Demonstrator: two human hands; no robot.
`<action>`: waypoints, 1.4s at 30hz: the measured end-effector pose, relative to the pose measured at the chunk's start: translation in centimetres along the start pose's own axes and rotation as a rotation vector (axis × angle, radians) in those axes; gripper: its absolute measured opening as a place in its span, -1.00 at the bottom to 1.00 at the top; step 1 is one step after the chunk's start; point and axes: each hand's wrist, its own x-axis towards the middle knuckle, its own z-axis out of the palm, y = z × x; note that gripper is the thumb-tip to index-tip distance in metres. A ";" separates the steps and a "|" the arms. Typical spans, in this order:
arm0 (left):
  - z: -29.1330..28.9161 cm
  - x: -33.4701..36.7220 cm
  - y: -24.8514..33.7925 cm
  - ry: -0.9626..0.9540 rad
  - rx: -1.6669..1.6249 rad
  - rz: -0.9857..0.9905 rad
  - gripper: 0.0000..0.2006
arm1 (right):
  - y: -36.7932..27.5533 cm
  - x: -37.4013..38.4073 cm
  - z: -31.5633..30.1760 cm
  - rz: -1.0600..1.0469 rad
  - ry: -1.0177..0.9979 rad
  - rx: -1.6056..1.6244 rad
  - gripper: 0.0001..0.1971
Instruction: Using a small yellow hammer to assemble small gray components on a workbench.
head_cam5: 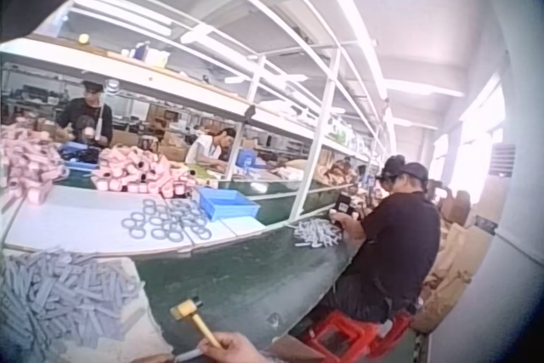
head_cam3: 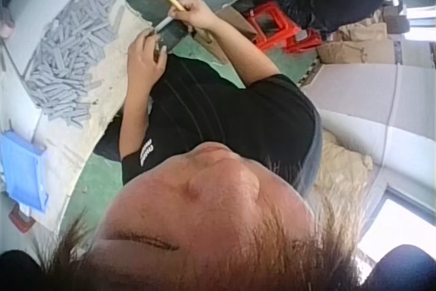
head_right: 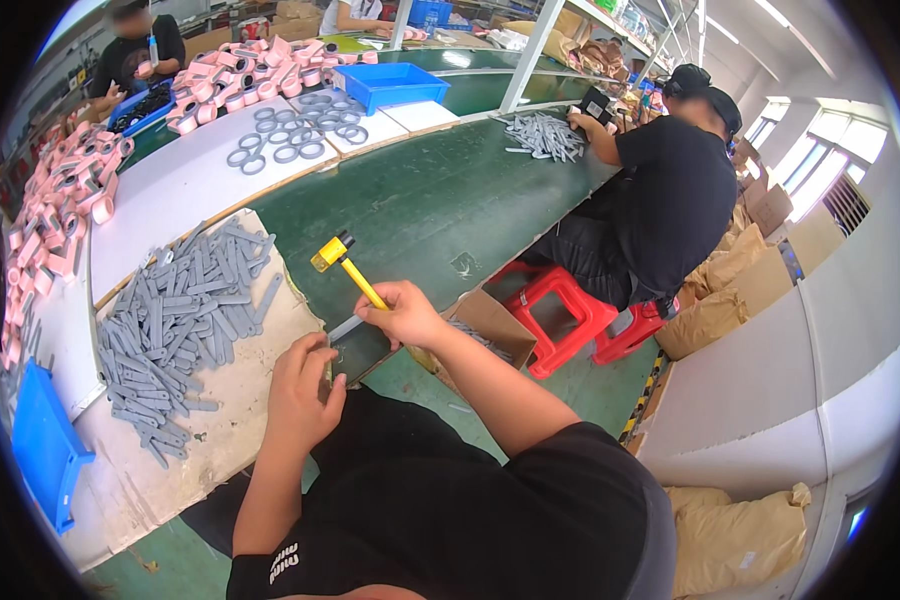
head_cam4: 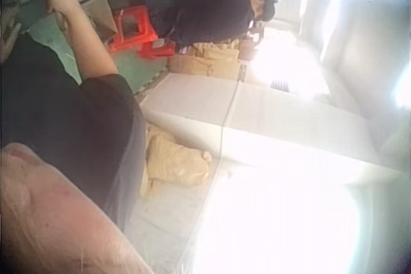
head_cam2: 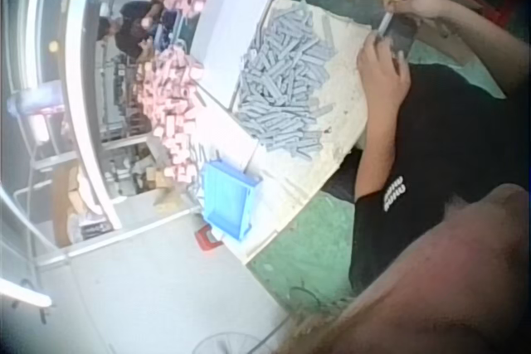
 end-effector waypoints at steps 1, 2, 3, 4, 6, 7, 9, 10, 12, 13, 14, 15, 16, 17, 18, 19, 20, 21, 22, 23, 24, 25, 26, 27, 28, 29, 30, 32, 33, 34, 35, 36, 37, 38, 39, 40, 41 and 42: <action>0.0 0.1 0.1 0.005 0.013 0.001 -0.62 | 0.2 0.0 -0.2 0.000 0.000 -0.001 -0.93; -0.1 0.2 0.2 0.005 0.012 0.001 -0.62 | 0.5 0.0 -0.4 -0.012 -0.030 0.046 -0.92; -0.1 0.2 0.2 0.005 0.013 0.001 -0.60 | 0.7 0.1 -0.6 -0.024 -0.061 0.092 -0.92; -0.1 0.2 0.2 0.005 0.014 0.000 -0.57 | 0.9 0.1 -0.7 -0.023 -0.062 0.092 -0.92; 0.1 0.1 -0.3 -0.003 0.025 0.018 -0.57 | 1.1 0.1 -0.8 -0.038 -0.065 0.146 -0.93; 0.2 0.0 -0.4 -0.012 0.036 0.038 -0.57 | 1.1 0.0 -0.8 -0.037 -0.066 0.146 -0.93; 0.2 0.0 -0.4 -0.009 0.041 0.026 -0.57 | 1.0 0.0 -0.8 -0.045 -0.061 0.141 -0.93; 0.2 0.0 -0.3 -0.004 0.047 0.016 -0.57 | 0.8 -0.1 -0.7 -0.044 -0.062 0.141 -0.93; 0.2 0.0 -0.2 -0.002 0.045 0.010 -0.57 | 0.2 -0.2 -0.3 -0.011 -0.036 0.031 -0.92; 0.2 -0.1 -0.2 0.000 0.043 0.007 -0.57 | 0.1 -0.2 -0.3 -0.011 -0.037 0.032 -0.92; 0.2 0.0 -0.1 0.000 0.044 0.006 -0.57 | 0.1 -0.2 -0.2 -0.001 -0.035 0.018 -0.92; 0.1 0.0 0.0 0.001 0.034 -0.010 -0.57 | 0.0 -0.2 -0.2 0.009 -0.033 0.004 -0.93; 0.1 0.0 0.1 0.001 0.022 -0.025 -0.57 | 0.1 -0.2 -0.2 0.009 -0.033 0.004 -0.93; 0.1 0.0 0.1 0.001 0.022 -0.025 -0.57 | 0.1 -0.2 -0.3 0.009 -0.037 0.013 -0.93; 0.2 0.0 0.1 0.003 0.013 -0.035 -0.57 | 0.2 -0.2 -0.3 0.009 -0.040 0.022 -0.93; 0.2 0.0 0.1 0.005 0.005 -0.046 -0.57 | 0.3 -0.1 -0.3 0.010 -0.041 0.023 -0.93; 0.2 0.0 0.1 0.004 0.005 -0.046 -0.57 | 0.4 -0.1 -0.4 0.007 -0.038 0.019 -0.93; 0.2 0.0 -0.1 -0.009 0.028 -0.021 -0.57 | 0.5 0.0 -0.4 0.004 -0.035 0.016 -0.93; 0.1 0.0 -0.2 -0.023 0.050 0.003 -0.57 | 0.5 -0.1 -0.4 0.005 -0.036 0.017 -0.93; 0.1 -0.1 -0.2 -0.023 0.051 0.002 -0.57 | 0.5 -0.1 -0.4 0.007 -0.033 0.016 -0.93; 0.1 -0.1 -0.2 -0.026 0.061 0.006 -0.57 | 0.5 -0.1 -0.4 0.009 -0.030 0.016 -0.93; 0.2 -0.1 -0.2 -0.029 0.071 0.011 -0.56 | 0.6 -0.1 -0.4 0.010 -0.030 0.016 -0.93; 0.2 0.0 -0.2 -0.029 0.071 0.011 -0.56 | 0.7 0.0 -0.5 -0.001 -0.037 0.024 -0.93; 0.2 0.0 -0.1 -0.031 0.068 0.003 -0.55 | 0.8 0.0 -0.5 -0.012 -0.045 0.032 -0.93; 0.2 0.0 -0.1 -0.033 0.067 -0.006 -0.54 | 0.7 0.0 -0.5 -0.010 -0.046 0.032 -0.93; 0.1 0.0 -0.1 -0.033 0.066 -0.007 -0.54 | 0.5 -0.1 -0.5 -0.010 -0.050 0.021 -0.93; 0.1 0.0 -0.1 -0.034 0.065 -0.010 -0.52 | 0.4 -0.1 -0.5 -0.010 -0.055 0.010 -0.92; 0.1 0.0 -0.1 -0.036 0.064 -0.012 -0.50 | 0.3 -0.1 -0.5 -0.012 -0.065 -0.005 -0.92; 0.1 0.0 0.0 -0.038 0.057 -0.018 -0.47 | 0.3 -0.2 -0.5 -0.014 -0.074 -0.019 -0.91; 0.1 0.0 0.0 -0.040 0.050 -0.024 -0.44 | 0.3 -0.1 -0.5 -0.013 -0.074 -0.019 -0.91; 0.1 0.0 0.1 -0.040 0.049 -0.025 -0.44 | 0.4 -0.1 -0.5 -0.014 -0.076 -0.022 -0.90; 0.0 0.1 0.2 -0.059 0.066 -0.023 -0.40 | 0.5 -0.1 -0.6 -0.014 -0.078 -0.025 -0.90; -0.1 0.1 0.3 -0.076 0.082 -0.021 -0.37 | 0.4 -0.1 -0.6 -0.014 -0.078 -0.026 -0.90; -0.2 0.2 0.4 -0.077 0.082 -0.022 -0.37 | 0.3 -0.2 -0.5 -0.015 -0.074 -0.008 -0.90; -0.3 0.3 0.4 -0.103 0.099 -0.005 -0.33 | 0.3 -0.3 -0.5 -0.017 -0.070 0.010 -0.90; -0.4 0.3 0.4 -0.130 0.117 0.013 -0.30 | 0.4 -0.2 -0.6 -0.018 -0.071 0.010 -0.90; -0.4 0.3 0.4 -0.130 0.117 0.013 -0.30 | 0.6 0.0 -0.7 -0.019 -0.076 0.031 -0.90; -0.3 0.3 0.4 -0.142 0.130 0.020 -0.27 | 0.7 0.0 -0.8 -0.021 -0.080 0.051 -0.90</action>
